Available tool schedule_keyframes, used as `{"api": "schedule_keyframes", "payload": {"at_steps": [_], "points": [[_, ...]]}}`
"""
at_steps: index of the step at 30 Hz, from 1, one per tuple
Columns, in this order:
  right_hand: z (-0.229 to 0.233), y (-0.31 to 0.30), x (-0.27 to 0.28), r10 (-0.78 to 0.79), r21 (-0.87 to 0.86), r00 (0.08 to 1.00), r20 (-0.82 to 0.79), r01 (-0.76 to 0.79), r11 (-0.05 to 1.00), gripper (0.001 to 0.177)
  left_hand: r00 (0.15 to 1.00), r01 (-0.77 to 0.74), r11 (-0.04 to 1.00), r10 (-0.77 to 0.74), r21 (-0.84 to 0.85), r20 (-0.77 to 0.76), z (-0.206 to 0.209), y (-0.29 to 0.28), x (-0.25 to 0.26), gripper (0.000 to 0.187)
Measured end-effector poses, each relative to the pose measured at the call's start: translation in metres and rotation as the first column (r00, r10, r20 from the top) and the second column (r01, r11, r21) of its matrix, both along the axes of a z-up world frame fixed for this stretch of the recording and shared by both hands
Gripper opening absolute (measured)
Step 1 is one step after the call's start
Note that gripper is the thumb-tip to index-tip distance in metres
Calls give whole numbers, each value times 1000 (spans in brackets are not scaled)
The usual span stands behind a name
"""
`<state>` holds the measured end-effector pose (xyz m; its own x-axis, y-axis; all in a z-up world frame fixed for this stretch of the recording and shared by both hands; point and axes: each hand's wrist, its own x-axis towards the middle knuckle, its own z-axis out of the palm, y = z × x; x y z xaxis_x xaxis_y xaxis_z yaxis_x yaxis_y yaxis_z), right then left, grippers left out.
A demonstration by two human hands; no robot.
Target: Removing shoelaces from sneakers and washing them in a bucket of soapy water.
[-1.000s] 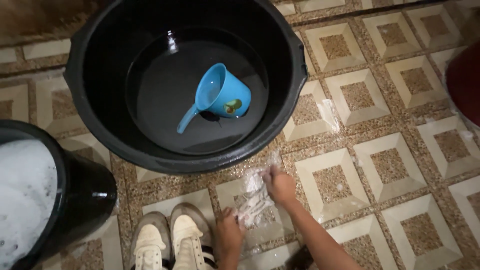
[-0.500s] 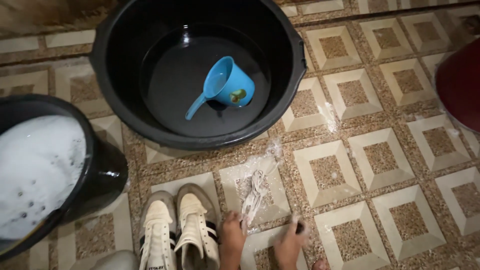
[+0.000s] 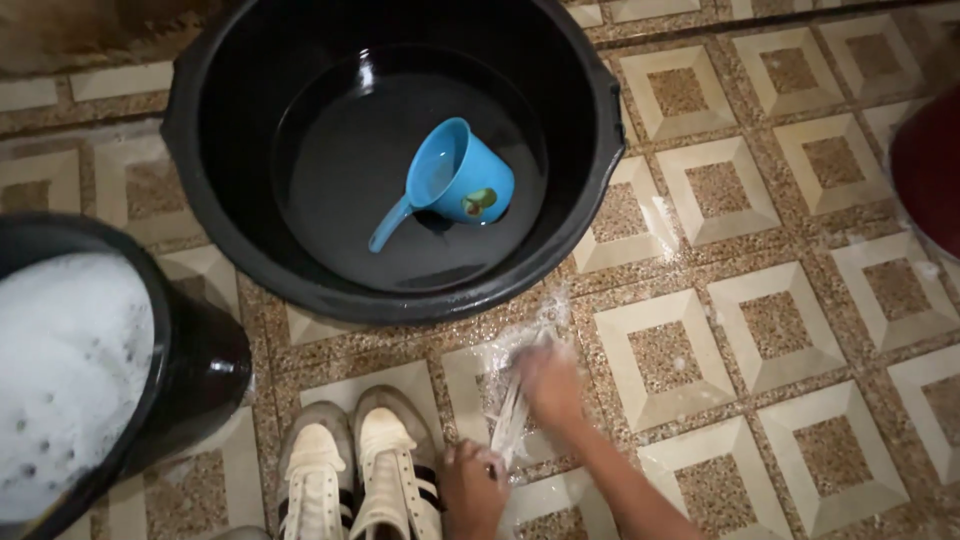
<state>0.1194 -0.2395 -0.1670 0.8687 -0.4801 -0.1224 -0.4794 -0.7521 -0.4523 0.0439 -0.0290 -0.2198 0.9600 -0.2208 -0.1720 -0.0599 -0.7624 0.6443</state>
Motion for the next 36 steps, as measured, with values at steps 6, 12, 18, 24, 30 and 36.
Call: {"api": "schedule_keyframes", "payload": {"at_steps": [6,12,18,24,30,36], "points": [[-87,-20,-21,722,-342,669,-175,-729,593,18,995,-12,999,17,-50,102,8,-1,-1,12],[-27,-33,4,261,92,963,-64,-254,963,25,999,6,999,-4,41,-48,3,2,-1,17],[-41,-48,-18,435,65,900,-32,-432,900,29,976,86,975,-41,205,-214,-5,3,-6,28],[-38,-11,-51,368,60,880,-300,-367,928,30,999,35,996,-34,87,-13,-23,6,-8,24],[-78,-55,-27,269,-34,959,-93,-273,961,34,998,58,995,-56,86,-31,0,8,-4,23],[-18,-62,-14,245,24,950,-192,-245,969,35,967,-14,999,26,47,-253,-6,1,4,21]]}}
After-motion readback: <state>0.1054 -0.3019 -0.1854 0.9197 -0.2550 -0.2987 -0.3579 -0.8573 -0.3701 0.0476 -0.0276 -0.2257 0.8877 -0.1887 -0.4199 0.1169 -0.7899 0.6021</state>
